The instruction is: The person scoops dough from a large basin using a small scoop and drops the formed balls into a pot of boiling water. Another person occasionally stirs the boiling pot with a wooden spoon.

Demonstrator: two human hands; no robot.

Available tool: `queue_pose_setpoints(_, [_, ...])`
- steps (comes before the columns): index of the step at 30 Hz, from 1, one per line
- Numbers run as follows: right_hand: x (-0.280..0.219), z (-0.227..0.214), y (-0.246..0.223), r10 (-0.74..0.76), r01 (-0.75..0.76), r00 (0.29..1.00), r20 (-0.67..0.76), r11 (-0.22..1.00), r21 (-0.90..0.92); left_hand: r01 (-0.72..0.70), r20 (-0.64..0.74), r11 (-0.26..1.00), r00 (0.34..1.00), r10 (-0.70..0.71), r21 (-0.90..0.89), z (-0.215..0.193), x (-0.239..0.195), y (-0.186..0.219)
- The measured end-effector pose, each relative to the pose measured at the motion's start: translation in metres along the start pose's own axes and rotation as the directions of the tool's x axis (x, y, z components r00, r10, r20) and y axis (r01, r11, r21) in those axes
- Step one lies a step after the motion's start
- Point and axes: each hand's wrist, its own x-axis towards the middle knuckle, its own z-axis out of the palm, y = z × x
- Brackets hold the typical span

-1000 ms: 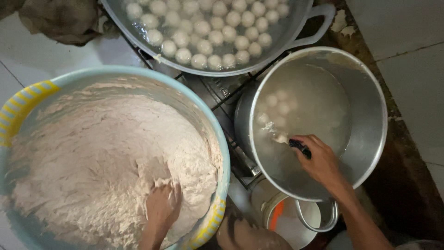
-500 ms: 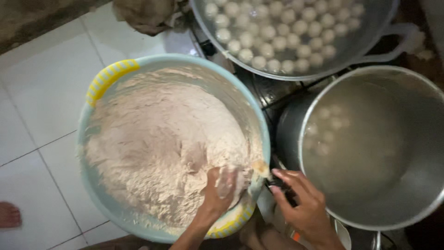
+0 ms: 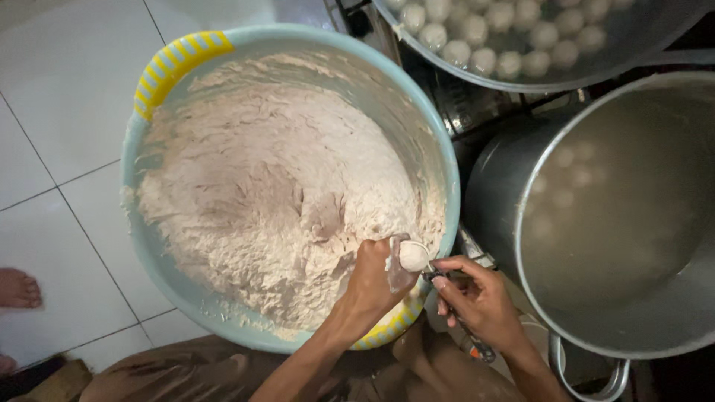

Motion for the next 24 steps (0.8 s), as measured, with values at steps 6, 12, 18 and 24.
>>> queue_pose_setpoints(6, [0.007, 0.001, 0.015, 0.128, -0.154, 0.981, 0.146, 0.971, 0.183, 0.093, 0.049, 0.965, 0.993, -0.108, 0.245, -0.003, -0.003, -0.01])
queue_pose_setpoints(12, [0.005, 0.001, -0.004, 0.225, -0.23, 0.951, 0.213, 0.973, -0.004, 0.099, 0.099, 0.847, 0.98, -0.175, 0.522, 0.003, -0.005, -0.038])
queue_pose_setpoints(18, [-0.027, -0.022, -0.016, 0.346, -0.342, 0.926, 0.154, 0.938, -0.05, -0.12, -0.125, 0.881, 0.972, 0.198, 0.458, 0.012, -0.023, -0.08])
queue_pose_setpoints(24, [-0.043, -0.132, -0.016, 0.109, -0.157, 0.96, -0.259, 0.972, -0.175, -0.09, -0.017, 0.674, 0.988, 0.15, 0.733, -0.004, -0.054, -0.114])
